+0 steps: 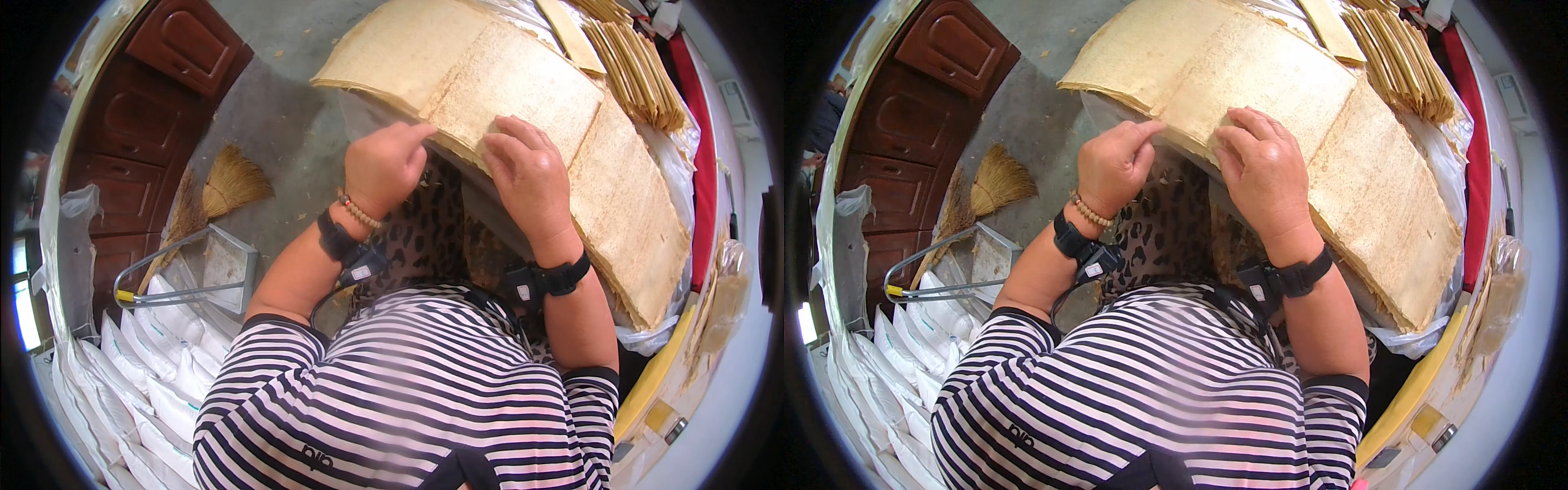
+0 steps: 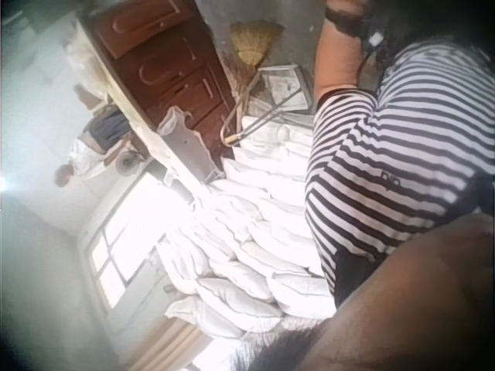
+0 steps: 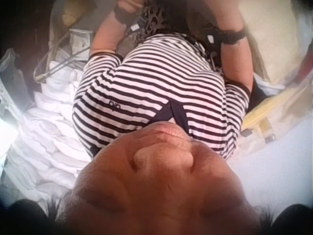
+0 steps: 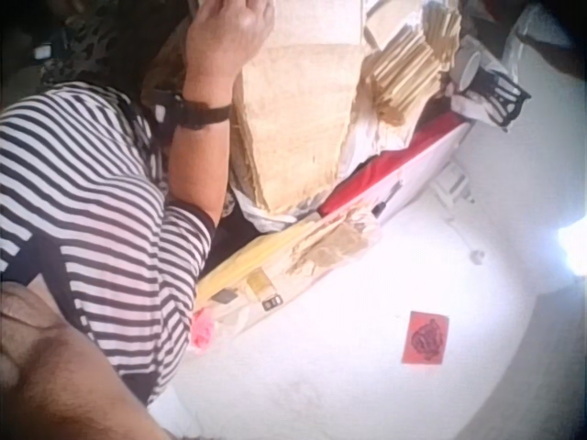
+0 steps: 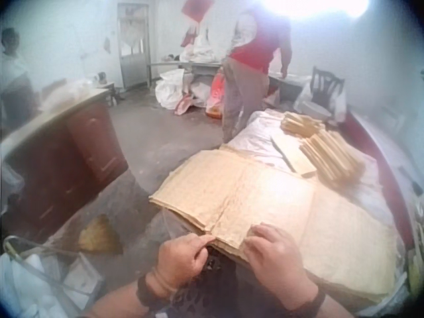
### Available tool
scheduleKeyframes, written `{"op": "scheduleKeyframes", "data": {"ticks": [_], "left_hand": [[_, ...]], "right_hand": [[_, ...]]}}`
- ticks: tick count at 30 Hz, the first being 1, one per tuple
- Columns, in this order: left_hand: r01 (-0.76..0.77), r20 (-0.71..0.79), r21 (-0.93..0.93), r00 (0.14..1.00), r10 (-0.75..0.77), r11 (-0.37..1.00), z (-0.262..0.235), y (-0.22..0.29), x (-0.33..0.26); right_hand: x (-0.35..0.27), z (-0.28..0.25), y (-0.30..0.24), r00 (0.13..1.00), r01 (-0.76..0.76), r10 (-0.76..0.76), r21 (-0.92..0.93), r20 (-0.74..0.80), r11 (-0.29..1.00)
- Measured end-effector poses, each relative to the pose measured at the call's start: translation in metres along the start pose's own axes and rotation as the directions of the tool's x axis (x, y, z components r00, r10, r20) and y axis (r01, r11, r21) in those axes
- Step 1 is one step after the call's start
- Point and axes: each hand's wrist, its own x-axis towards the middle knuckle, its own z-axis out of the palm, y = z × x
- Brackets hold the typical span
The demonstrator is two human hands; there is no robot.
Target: The person repeatedly picks up thin, rectangular sheets from a pile, folds them in half, and places them onto a growing stack. The person handles the sheets by hand without using tools.
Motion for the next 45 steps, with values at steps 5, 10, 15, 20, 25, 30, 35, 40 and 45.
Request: {"op": "scheduleKeyframes", "data": {"ticks": [5, 10, 15, 20, 25, 30, 35, 40, 45], "left_hand": [[-0.039, 0.028, 0.021, 0.999, 0.039, 0.999, 0.002, 0.003, -0.003], [-0.098, 0.019, 0.039, 0.995, 0.098, 0.994, 0.004, 0.004, -0.005], [-0.065, 0.014, 0.031, 0.998, 0.065, 0.997, 0.006, 0.004, -0.007], [-0.013, 0.022, 0.094, 1.000, 0.011, 0.995, 0.010, 0.001, -0.005], [-0.003, 0.091, 0.101, 0.996, -0.006, 0.995, 0.014, 0.003, 0.000], [0.092, 0.219, 0.034, 0.971, -0.097, 0.995, 0.021, 0.006, 0.002], [0.116, 0.214, 0.008, 0.970, -0.115, 0.993, 0.022, 0.000, 0.002], [0.161, 0.263, -0.009, 0.953, -0.153, 0.987, 0.019, 0.002, 0.005], [0.068, 0.305, 0.096, 0.948, -0.095, 0.993, 0.009, 0.005, 0.012]], "right_hand": [[0.000, 0.001, 0.000, 1.000, -0.014, 0.014, -0.012, -0.003, 1.000], [-0.001, 0.003, 0.001, 0.999, -0.053, 0.053, 0.015, 0.010, 0.998], [-0.001, 0.004, 0.003, 0.999, -0.052, 0.052, 0.022, 0.000, 0.998], [0.000, 0.003, 0.002, 0.999, -0.036, 0.036, 0.018, 0.002, 0.999], [0.007, 0.010, -0.008, 0.999, 0.001, -0.002, -0.050, -0.032, 0.999], [0.020, 0.030, -0.020, 0.998, -0.009, 0.001, -0.125, -0.064, 0.992], [0.030, 0.046, -0.022, 0.992, -0.070, 0.051, -0.171, -0.112, 0.983], [0.034, 0.045, -0.022, 0.978, -0.173, 0.149, -0.171, -0.145, 0.970], [0.033, 0.018, -0.010, 0.832, -0.371, 0.475, 0.348, -0.287, 0.861]]}}
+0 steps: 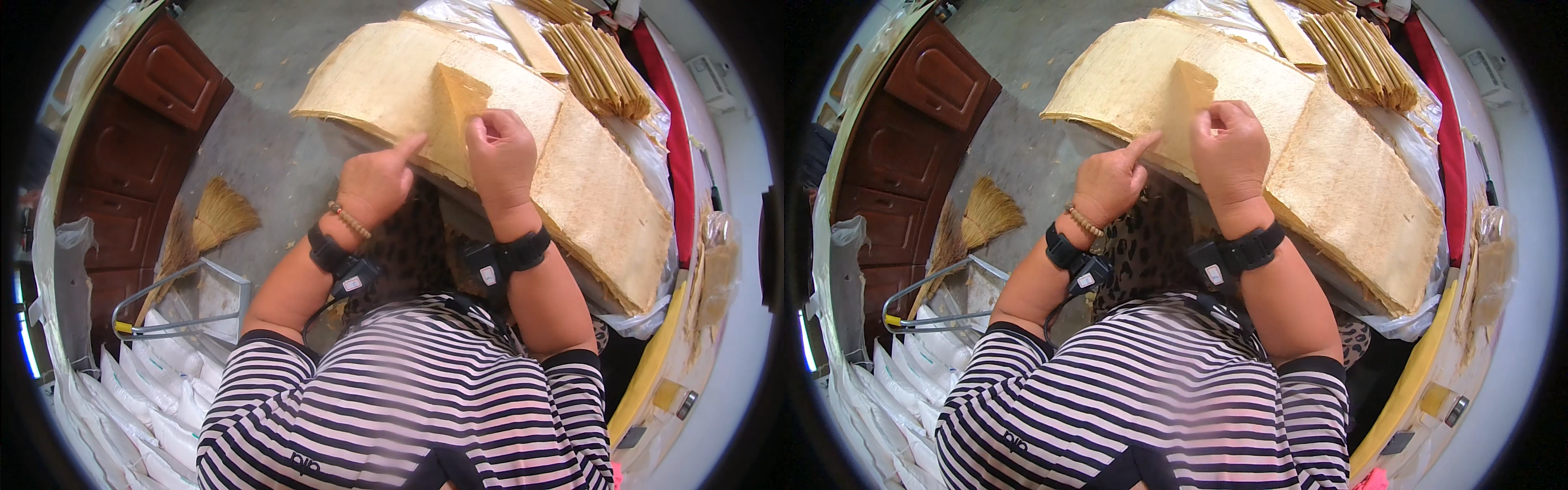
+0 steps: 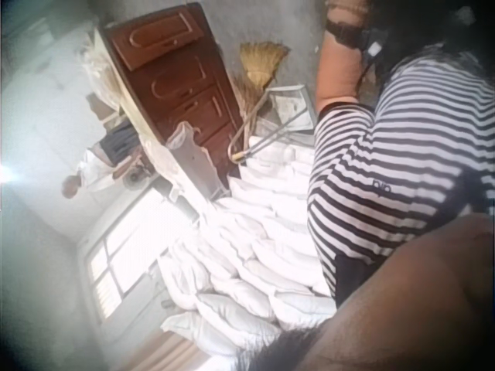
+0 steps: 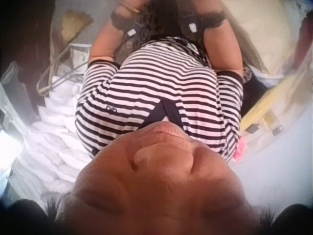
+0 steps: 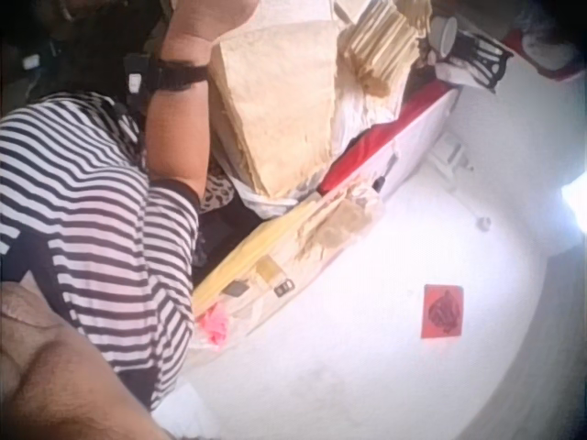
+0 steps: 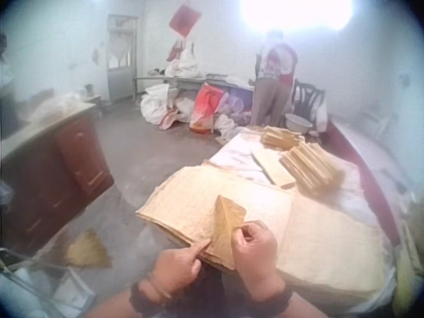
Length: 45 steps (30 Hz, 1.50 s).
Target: The person repeatedly picks up thin, rectangular sheets from a pile, folds them in half, and places them onto a growing stack. The person handles the sheets by hand without using tools.
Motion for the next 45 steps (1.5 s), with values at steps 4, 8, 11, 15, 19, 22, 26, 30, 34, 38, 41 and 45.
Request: {"op": "scheduleKeyframes", "data": {"ticks": [4, 8, 11, 15, 19, 22, 26, 30, 34, 38, 41, 45], "left_hand": [[-0.038, 0.043, 0.105, 0.998, 0.034, 0.994, -0.005, 0.002, 0.008], [-0.133, 0.043, 0.192, 0.991, 0.127, 0.972, -0.005, 0.003, 0.017], [-0.167, 0.016, 0.176, 0.986, 0.167, 0.970, -0.004, 0.003, 0.019], [-0.170, -0.013, 0.136, 0.985, 0.173, 0.976, -0.003, 0.004, 0.020], [-0.109, 0.097, 0.211, 0.991, 0.090, 0.971, -0.004, 0.004, 0.020], [-0.151, 0.033, 0.199, 0.988, 0.148, 0.968, -0.008, 0.006, 0.018], [-0.261, 0.009, 0.228, 0.964, 0.266, 0.938, -0.016, 0.010, 0.028], [-0.358, -0.014, 0.243, 0.928, 0.372, 0.901, -0.009, 0.019, 0.068], [-0.217, -0.042, 0.083, 0.974, 0.221, 0.973, 0.018, 0.029, 0.092], [-0.312, -0.106, 0.107, 0.941, 0.323, 0.944, 0.030, 0.021, 0.097], [-0.368, -0.042, 0.171, 0.924, 0.379, 0.914, 0.030, 0.017, 0.103], [-0.374, 0.087, 0.199, 0.927, 0.364, 0.906, 0.023, 0.029, 0.113]], "right_hand": [[-0.001, 0.003, -0.008, 0.986, 0.088, -0.037, -0.317, 0.163, 0.944], [0.002, 0.021, -0.016, 0.954, 0.247, -0.092, -0.577, 0.284, 0.779], [0.005, 0.024, -0.015, 0.937, 0.321, -0.169, -0.565, 0.305, 0.760], [0.002, 0.027, -0.012, 0.928, 0.351, -0.173, -0.620, 0.329, 0.702], [-0.002, 0.034, -0.013, 0.938, 0.301, -0.169, -0.472, 0.302, 0.828], [0.003, 0.024, -0.010, 0.987, 0.160, -0.147, -0.275, 0.068, 0.948], [0.014, -0.008, -0.002, 0.972, 0.160, -0.169, -0.072, -0.163, 0.985], [0.013, -0.014, -0.009, 0.999, -0.009, 0.006, -0.079, -0.039, 0.997], [0.020, -0.004, -0.021, 0.973, -0.133, 0.179, -0.275, 0.148, 0.952], [0.027, -0.012, -0.021, 0.978, -0.044, 0.098, -0.280, 0.182, 0.959], [0.031, -0.019, -0.019, 0.994, -0.080, 0.089, -0.124, 0.068, 0.989], [0.044, -0.034, -0.016, 0.980, -0.181, 0.187, 0.082, -0.072, 0.980]]}}
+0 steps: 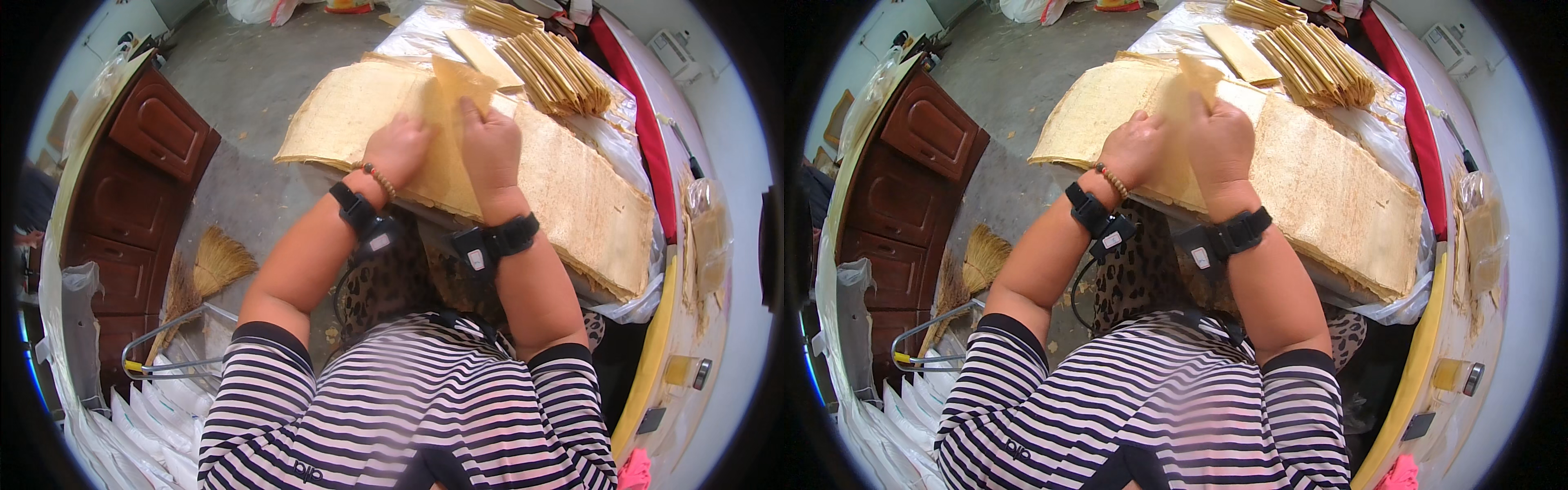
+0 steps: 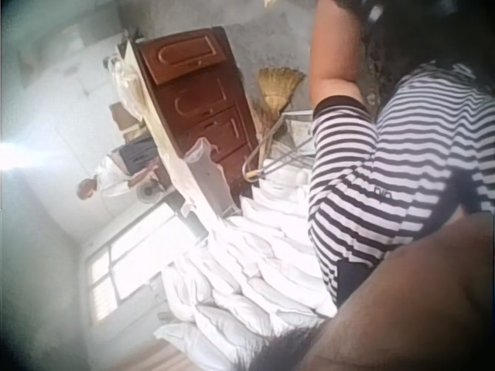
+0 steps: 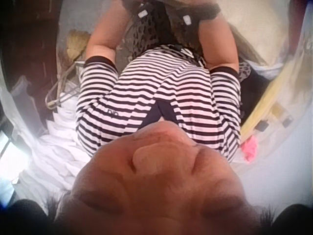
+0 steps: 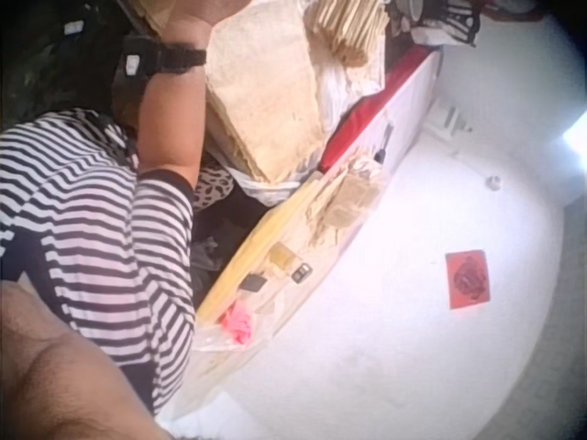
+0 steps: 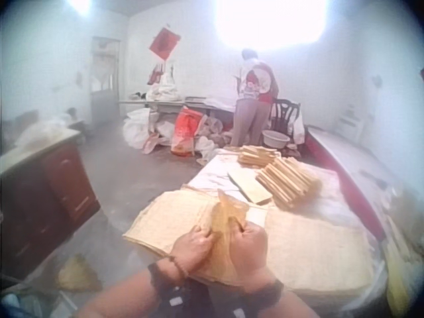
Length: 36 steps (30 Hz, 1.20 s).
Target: The person repeatedly picks up thin, rectangular sheets from a pile, folds them in half, and places them onto a growing stack. The person handles the sheets by hand without using tools.
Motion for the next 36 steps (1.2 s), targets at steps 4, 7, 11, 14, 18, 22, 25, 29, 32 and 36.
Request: {"op": "scheduleKeyframes", "data": {"ticks": [4, 7, 11, 14, 18, 22, 25, 29, 32, 36], "left_hand": [[0.034, 0.043, 0.093, 0.998, -0.038, 0.995, -0.005, 0.012, 0.020], [0.065, 0.058, -0.110, 0.997, -0.059, 0.992, 0.007, 0.021, 0.039], [-0.076, -0.042, -0.072, 0.996, 0.073, 0.995, 0.028, 0.028, 0.047], [0.106, 0.059, -0.349, 0.994, -0.091, 0.931, 0.029, 0.037, 0.053], [0.046, -0.009, -0.796, 0.996, -0.088, 0.604, 0.031, 0.080, 0.069], [-0.191, -0.189, -0.502, 0.976, 0.109, 0.844, 0.038, 0.132, 0.077], [-0.256, -0.066, -0.303, 0.967, 0.247, 0.918, 0.042, 0.155, 0.077], [-0.219, 0.101, -0.232, 0.964, 0.247, 0.948, 0.044, 0.173, 0.068], [-0.221, 0.112, -0.229, 0.961, 0.252, 0.948, 0.046, 0.184, 0.061], [-0.245, 0.202, -0.157, 0.940, 0.273, 0.957, 0.048, 0.187, 0.058]], "right_hand": [[0.001, -0.013, 0.001, 0.999, -0.012, 0.028, 0.366, -0.039, 0.931], [-0.007, -0.020, 0.004, 0.997, -0.013, 0.055, 0.602, -0.051, 0.798], [-0.020, -0.047, 0.013, 0.967, 0.080, 0.091, 0.619, -0.239, 0.781], [-0.038, -0.084, 0.021, 0.972, 0.062, 0.119, 0.708, -0.203, 0.704], [-0.052, -0.131, 0.038, 0.933, 0.048, 0.196, 0.642, -0.303, 0.765], [-0.059, -0.169, 0.074, 0.894, 0.012, 0.283, 0.652, -0.346, 0.758], [-0.066, -0.185, 0.112, 0.822, -0.078, 0.436, 0.685, -0.367, 0.725], [-0.071, -0.194, 0.154, 0.749, -0.060, 0.542, 0.775, -0.382, 0.629], [-0.072, -0.194, 0.170, 0.723, -0.003, 0.569, 0.821, -0.392, 0.570], [-0.077, -0.198, 0.177, 0.718, -0.027, 0.577, 0.812, -0.390, 0.583]]}}
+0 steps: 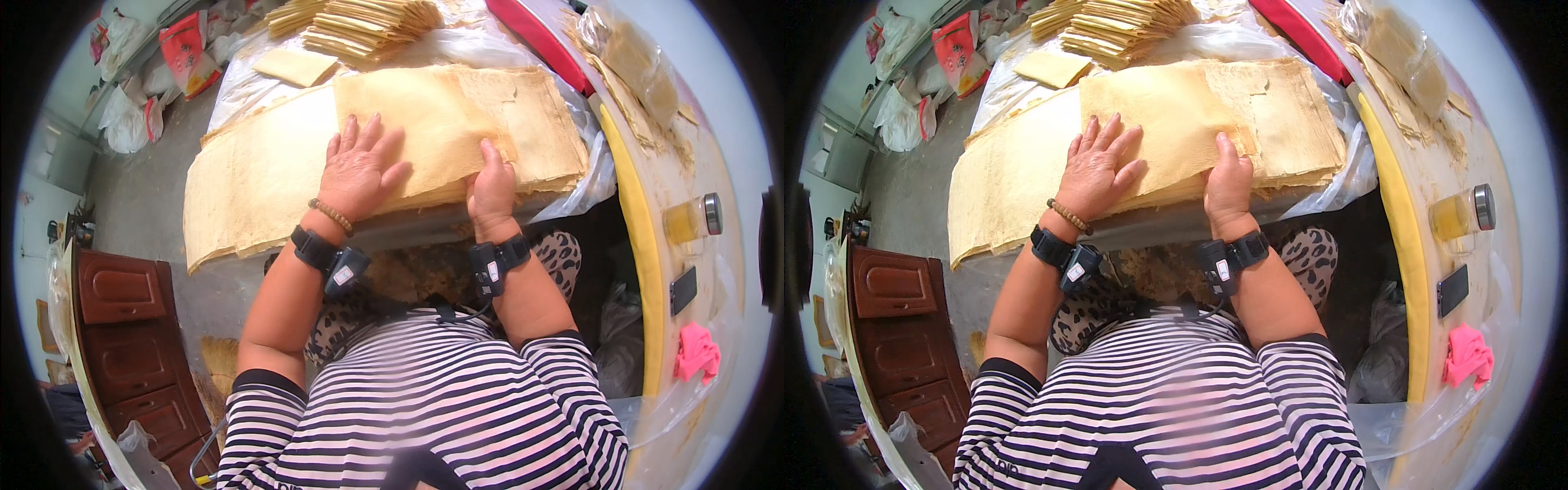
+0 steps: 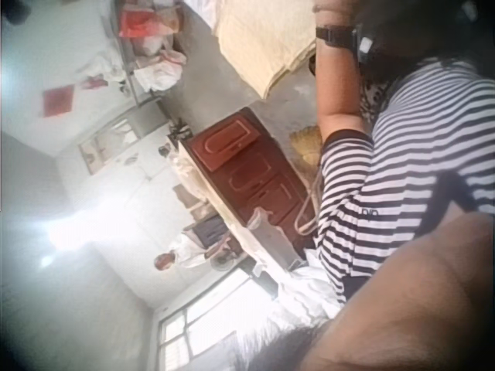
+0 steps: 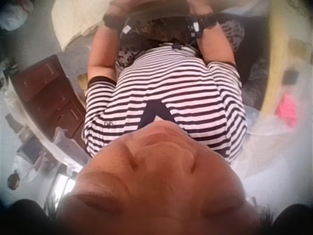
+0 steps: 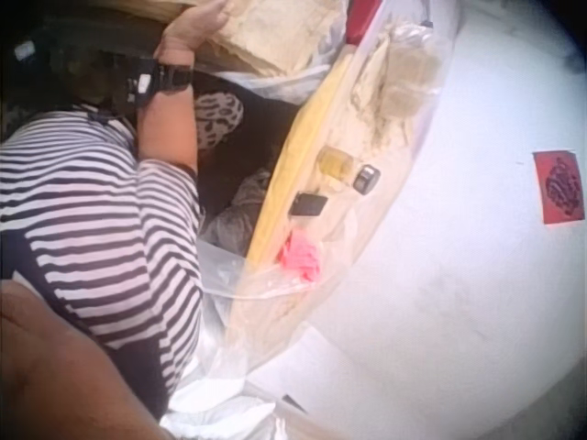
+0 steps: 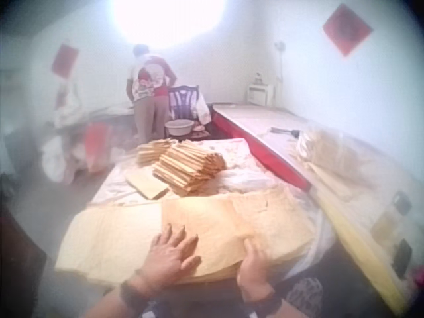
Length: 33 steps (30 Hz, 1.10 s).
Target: The person repeatedly picks up thin, rectangular sheets from a pile, folds them in half, and places them onto a growing stack. The person handles the sheets by hand without using tools.
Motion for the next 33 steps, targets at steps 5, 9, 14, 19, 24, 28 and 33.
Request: {"op": "scheduleKeyframes", "data": {"ticks": [5, 9, 14, 19, 24, 28, 33], "left_hand": [[-0.047, -0.020, 0.064, 0.999, 0.049, 0.997, 0.006, -0.002, -0.003], [-0.055, -0.093, 0.093, 0.994, 0.064, 0.994, 0.008, 0.001, -0.003], [-0.030, 0.001, 0.159, 1.000, 0.030, 0.987, 0.001, 0.007, 0.000], [0.031, -0.003, 0.146, 1.000, -0.031, 0.989, 0.001, 0.016, 0.005], [0.247, -0.224, -0.441, 0.901, -0.373, 0.863, -0.013, -0.008, 0.015], [0.471, 0.327, -0.876, 0.737, -0.592, 0.103, -0.014, -0.015, 0.021], [0.464, 0.361, -0.865, 0.839, -0.407, 0.190, -0.029, -0.025, 0.016]], "right_hand": [[-0.007, -0.015, 0.004, 0.998, -0.056, 0.054, 0.058, 0.034, 0.997], [0.002, -0.016, 0.000, 0.998, -0.039, 0.050, 0.259, -0.036, 0.965], [0.010, -0.013, -0.053, 0.843, 0.524, -0.532, -0.334, 0.076, 0.783], [-0.007, 0.011, -0.042, 0.415, 0.903, -0.211, -0.429, 0.885, -0.026], [0.002, 0.001, -0.006, 0.621, 0.764, -0.043, -0.616, 0.783, -0.193], [0.004, -0.002, -0.009, 0.606, 0.779, -0.037, -0.603, 0.794, -0.173], [-0.009, -0.024, -0.052, 0.700, 0.709, -0.202, -0.630, 0.686, 0.317]]}}
